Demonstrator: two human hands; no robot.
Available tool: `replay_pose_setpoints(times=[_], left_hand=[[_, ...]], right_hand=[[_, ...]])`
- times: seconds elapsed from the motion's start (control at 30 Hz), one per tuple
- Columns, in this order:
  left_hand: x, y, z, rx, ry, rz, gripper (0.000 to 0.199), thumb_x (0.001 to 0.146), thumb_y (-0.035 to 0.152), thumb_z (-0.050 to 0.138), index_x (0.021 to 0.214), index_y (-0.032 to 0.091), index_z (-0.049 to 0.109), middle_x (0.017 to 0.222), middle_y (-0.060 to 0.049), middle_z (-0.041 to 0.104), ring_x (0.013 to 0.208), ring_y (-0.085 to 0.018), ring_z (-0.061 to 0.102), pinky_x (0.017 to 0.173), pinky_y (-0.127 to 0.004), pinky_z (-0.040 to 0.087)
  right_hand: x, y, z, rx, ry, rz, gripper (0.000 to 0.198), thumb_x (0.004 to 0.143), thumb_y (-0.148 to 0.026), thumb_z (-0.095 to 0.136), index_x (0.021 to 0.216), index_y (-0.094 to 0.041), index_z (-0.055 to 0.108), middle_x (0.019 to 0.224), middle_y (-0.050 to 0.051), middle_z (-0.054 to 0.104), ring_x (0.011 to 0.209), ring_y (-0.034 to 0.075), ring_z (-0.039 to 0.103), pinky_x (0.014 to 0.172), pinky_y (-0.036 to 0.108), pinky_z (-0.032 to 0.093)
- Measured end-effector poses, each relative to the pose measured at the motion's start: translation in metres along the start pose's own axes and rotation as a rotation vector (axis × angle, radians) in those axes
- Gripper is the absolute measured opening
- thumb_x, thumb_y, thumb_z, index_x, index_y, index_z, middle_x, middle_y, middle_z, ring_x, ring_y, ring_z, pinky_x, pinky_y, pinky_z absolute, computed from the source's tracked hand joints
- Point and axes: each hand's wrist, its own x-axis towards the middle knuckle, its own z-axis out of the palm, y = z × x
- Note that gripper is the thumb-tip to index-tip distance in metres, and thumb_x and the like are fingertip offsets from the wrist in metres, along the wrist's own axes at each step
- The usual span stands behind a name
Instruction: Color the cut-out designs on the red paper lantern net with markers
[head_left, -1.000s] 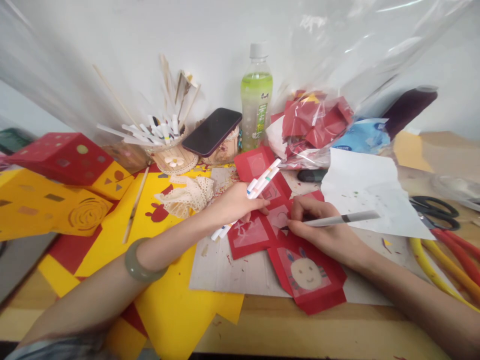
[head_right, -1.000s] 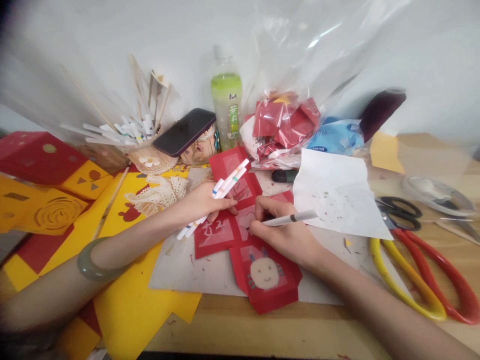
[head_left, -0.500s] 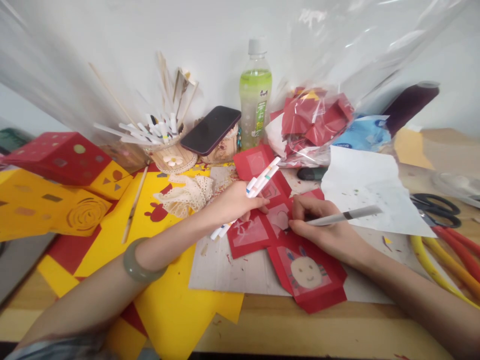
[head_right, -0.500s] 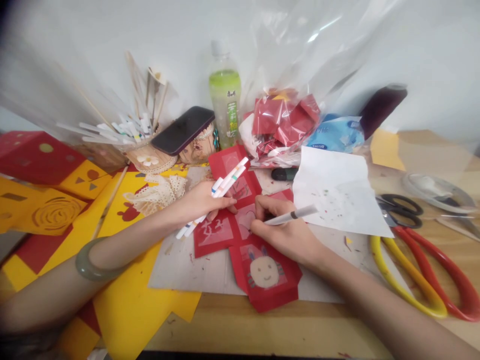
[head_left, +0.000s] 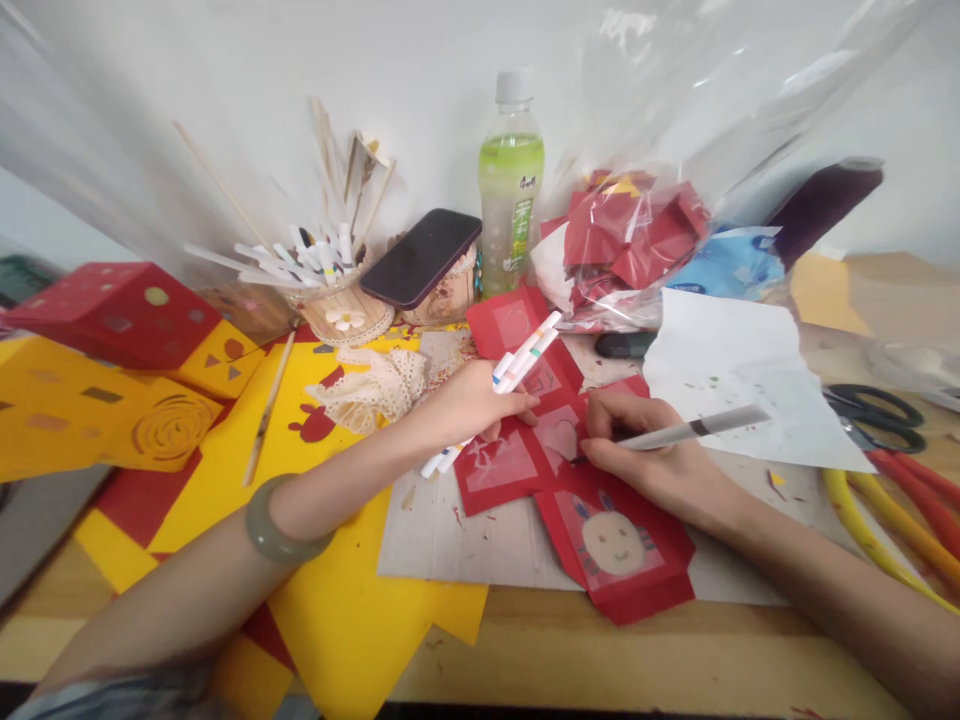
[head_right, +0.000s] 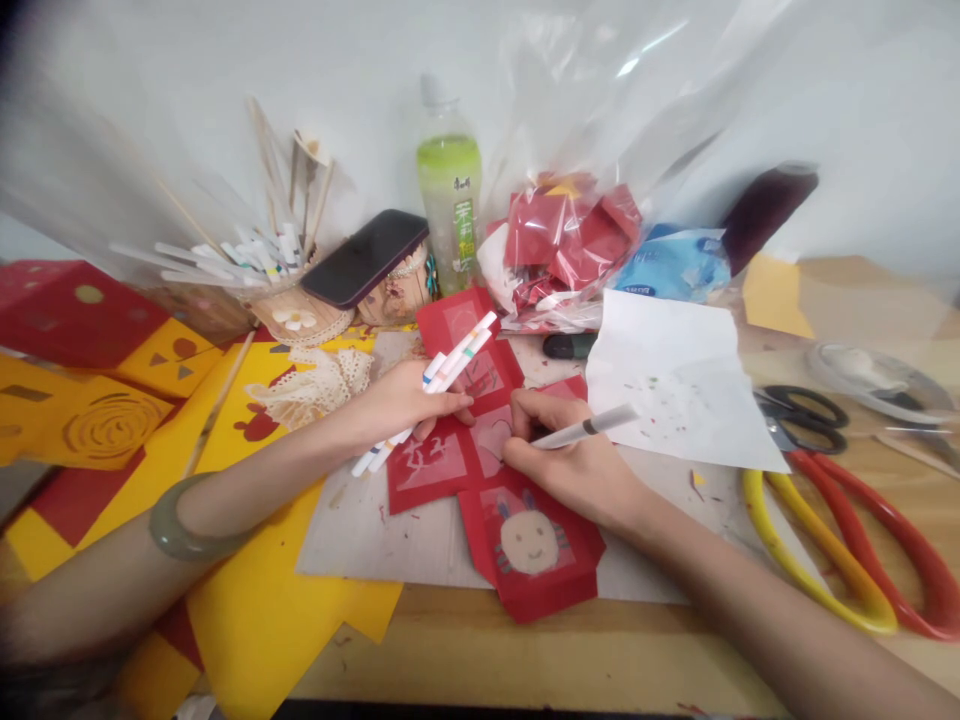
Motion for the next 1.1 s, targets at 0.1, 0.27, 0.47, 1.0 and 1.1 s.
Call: replay_pose_setpoints(times=[0.1, 0.27, 0.47, 1.0, 1.1], left_hand=[[0.0001, -0.0006, 0.0003, -0.010, 0.001, 0.011, 0.017, 0.076, 0.023, 0.054, 0.068, 0.010, 0.061, 0.036, 0.005, 0.044, 0.032, -0.006, 0.039, 0.035, -0.017, 0.029], [0.0013, -0.0028, 0.0001, -0.006, 0.001, 0.013, 0.017, 0.076, 0.024, 0.054, 0.068, 0.010, 0.061, 0.039, 0.004, 0.047, 0.032, -0.005, 0.039, 0.034, -0.017, 0.028], [0.0017, -0.0038, -0.0004, -0.002, -0.003, 0.021, 0.018, 0.076, 0.025, 0.054, 0.068, 0.010, 0.061, 0.040, 0.004, 0.048, 0.032, -0.005, 0.039, 0.035, -0.017, 0.029], [-0.0003, -0.0011, -0.0010, 0.002, -0.003, 0.039, 0.016, 0.076, 0.024, 0.054, 0.070, 0.011, 0.061, 0.035, 0.006, 0.042, 0.032, -0.006, 0.039, 0.036, -0.017, 0.029], [-0.0006, 0.0000, -0.0006, -0.012, -0.012, 0.032, 0.015, 0.077, 0.022, 0.053, 0.069, 0.011, 0.059, 0.034, 0.006, 0.042, 0.032, -0.006, 0.038, 0.035, -0.017, 0.029]], right_hand=[[-0.0002, 0.0010, -0.0002, 0.006, -0.001, -0.003, 0.023, 0.069, -0.010, 0.047, 0.055, -0.020, 0.031, 0.051, -0.006, 0.037, 0.049, 0.008, 0.034, 0.044, 0.022, 0.026], [-0.0005, 0.0014, -0.0007, 0.029, -0.016, 0.003, 0.023, 0.068, -0.010, 0.046, 0.054, -0.020, 0.031, 0.051, -0.006, 0.037, 0.048, 0.009, 0.034, 0.043, 0.023, 0.026], [-0.0005, 0.0000, -0.0005, 0.037, -0.024, 0.002, 0.023, 0.068, -0.010, 0.047, 0.054, -0.020, 0.032, 0.051, -0.005, 0.037, 0.049, 0.009, 0.035, 0.044, 0.023, 0.027], [0.0034, -0.0042, 0.0015, 0.096, 0.261, -0.006, 0.028, 0.078, -0.029, 0.053, 0.057, -0.020, 0.037, 0.052, -0.004, 0.040, 0.047, 0.008, 0.033, 0.042, 0.023, 0.024], [0.0045, -0.0002, 0.0028, 0.143, 0.186, -0.026, 0.022, 0.076, -0.025, 0.056, 0.064, -0.021, 0.038, 0.055, -0.005, 0.041, 0.048, 0.008, 0.035, 0.043, 0.023, 0.026]])
